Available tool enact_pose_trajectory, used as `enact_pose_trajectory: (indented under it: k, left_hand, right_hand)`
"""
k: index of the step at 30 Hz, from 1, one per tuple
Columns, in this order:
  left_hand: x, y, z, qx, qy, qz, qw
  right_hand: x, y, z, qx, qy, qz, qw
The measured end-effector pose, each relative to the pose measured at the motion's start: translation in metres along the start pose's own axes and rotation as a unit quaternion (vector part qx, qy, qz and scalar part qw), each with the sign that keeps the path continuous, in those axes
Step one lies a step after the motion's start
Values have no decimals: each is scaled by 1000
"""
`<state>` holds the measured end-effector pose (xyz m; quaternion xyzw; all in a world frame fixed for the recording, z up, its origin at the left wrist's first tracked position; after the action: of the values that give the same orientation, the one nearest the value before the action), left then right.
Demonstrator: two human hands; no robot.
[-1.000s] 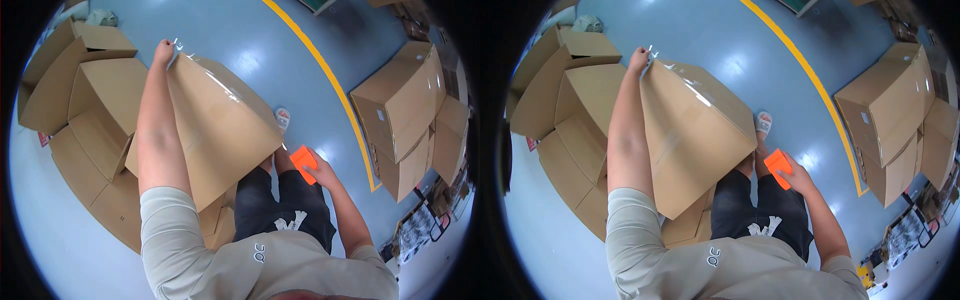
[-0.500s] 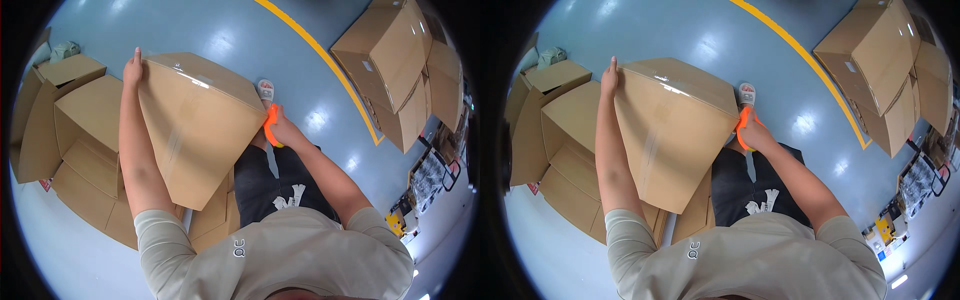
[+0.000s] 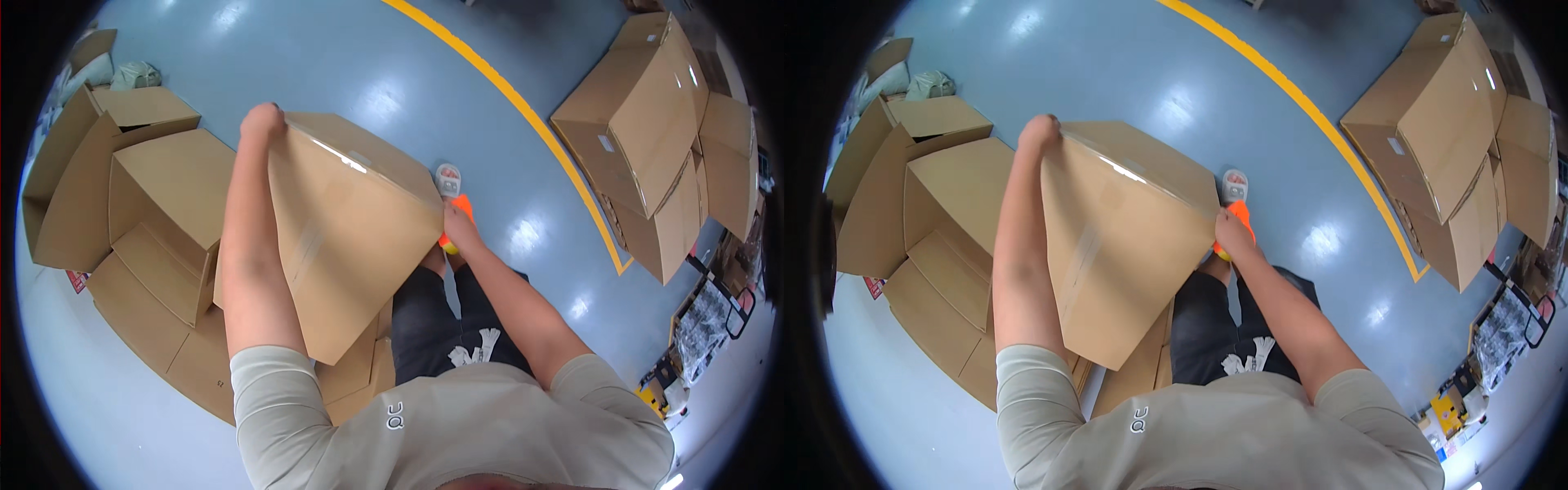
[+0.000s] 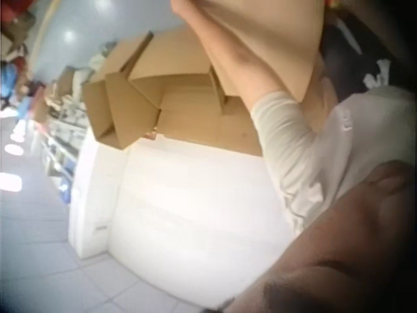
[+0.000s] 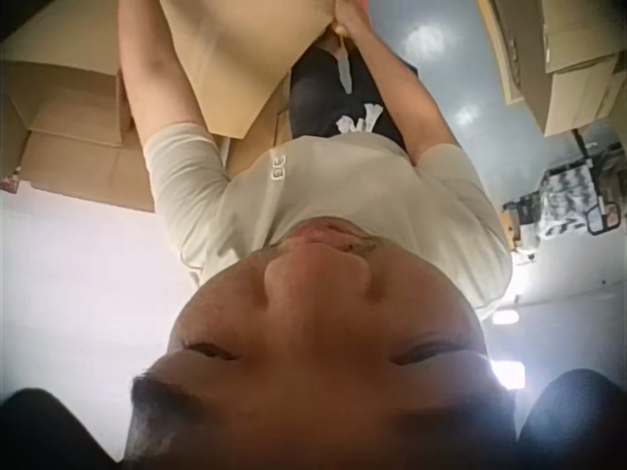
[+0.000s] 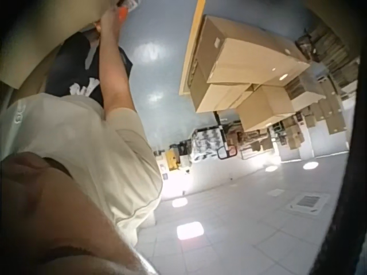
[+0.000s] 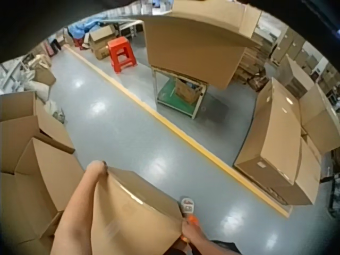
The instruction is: The person tapes a cardboard box using a tape dispenser, packs items into small boxes and closes them, and places the small boxes into the cardboard box.
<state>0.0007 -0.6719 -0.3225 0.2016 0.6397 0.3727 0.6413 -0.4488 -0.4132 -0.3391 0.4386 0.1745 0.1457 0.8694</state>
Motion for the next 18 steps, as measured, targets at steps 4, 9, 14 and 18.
enact_pose_trajectory:
  k: [4,9,14,18]
  left_hand:
    - [-1,80,-58,31,-212,36,976]
    - [82,155,-169,153,-112,145,971]
    - [129,179,-243,243,-139,240,930]
    - [148,194,-174,328,34,-276,903]
  right_hand:
    - [6,-5,9,-5,209,14,978]
    - [9,-30,-10,-67,264,51,961]
    - [11,-25,13,-59,291,65,953]
    - [34,21,56,-89,373,114,917]
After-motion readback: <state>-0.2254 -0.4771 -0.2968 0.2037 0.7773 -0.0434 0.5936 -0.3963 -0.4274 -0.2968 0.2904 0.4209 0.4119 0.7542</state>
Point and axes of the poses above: each hand's wrist, its own y-axis away from the middle knuckle, its own x-axis out of the palm, z = x × y, the point moved 3 cm from there along -y, towards the middle knuckle, and after that the axes turned 10 degrees about z, right-handed, at the moved point
